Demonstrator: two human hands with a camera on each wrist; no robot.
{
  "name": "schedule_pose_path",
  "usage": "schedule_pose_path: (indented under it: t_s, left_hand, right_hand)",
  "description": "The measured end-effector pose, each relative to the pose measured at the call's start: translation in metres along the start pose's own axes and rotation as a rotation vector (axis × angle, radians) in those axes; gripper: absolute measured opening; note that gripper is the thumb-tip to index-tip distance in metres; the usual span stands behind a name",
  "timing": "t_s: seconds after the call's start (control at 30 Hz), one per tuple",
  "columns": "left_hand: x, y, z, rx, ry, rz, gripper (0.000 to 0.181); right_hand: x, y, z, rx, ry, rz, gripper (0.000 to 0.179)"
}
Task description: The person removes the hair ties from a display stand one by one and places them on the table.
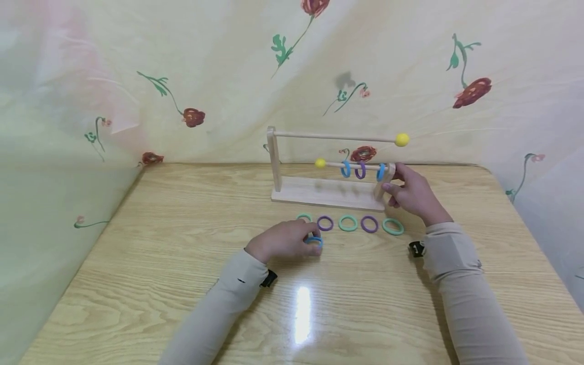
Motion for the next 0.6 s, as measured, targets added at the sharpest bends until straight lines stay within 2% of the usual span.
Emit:
schedule_pose_path:
  t_s: [0.17, 0.3, 0.6]
  left_hand:
    - [-0.005, 0.002, -0.004, -0.008, -0.112, 0.001, 0.035]
    - [-0.006, 0.004, -0.007, -0.007, -0.129, 0.031, 0.038]
    - [-0.001, 0.002, -0.012, -0.015, -0.110, 0.070, 0.027]
  right_hand:
    - [-0.001, 0.000, 0.000, 0.007, -0.002, -0.008, 0.038]
    - [-0.001, -0.001, 0.000, 0.006, -0.002, -0.005, 0.039]
    - [-0.001, 0.000, 0.000, 0.007, 0.000, 0.000, 0.038]
Point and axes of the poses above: each hand's wrist, its own y-axis away from the middle knuckle, its own z-axis out of the back of the hand, x = y × z, the point moved 5 cm from there along -y, towards the middle knuckle, and after that the axes turned 11 degrees about -x, right-handed, at the moved point
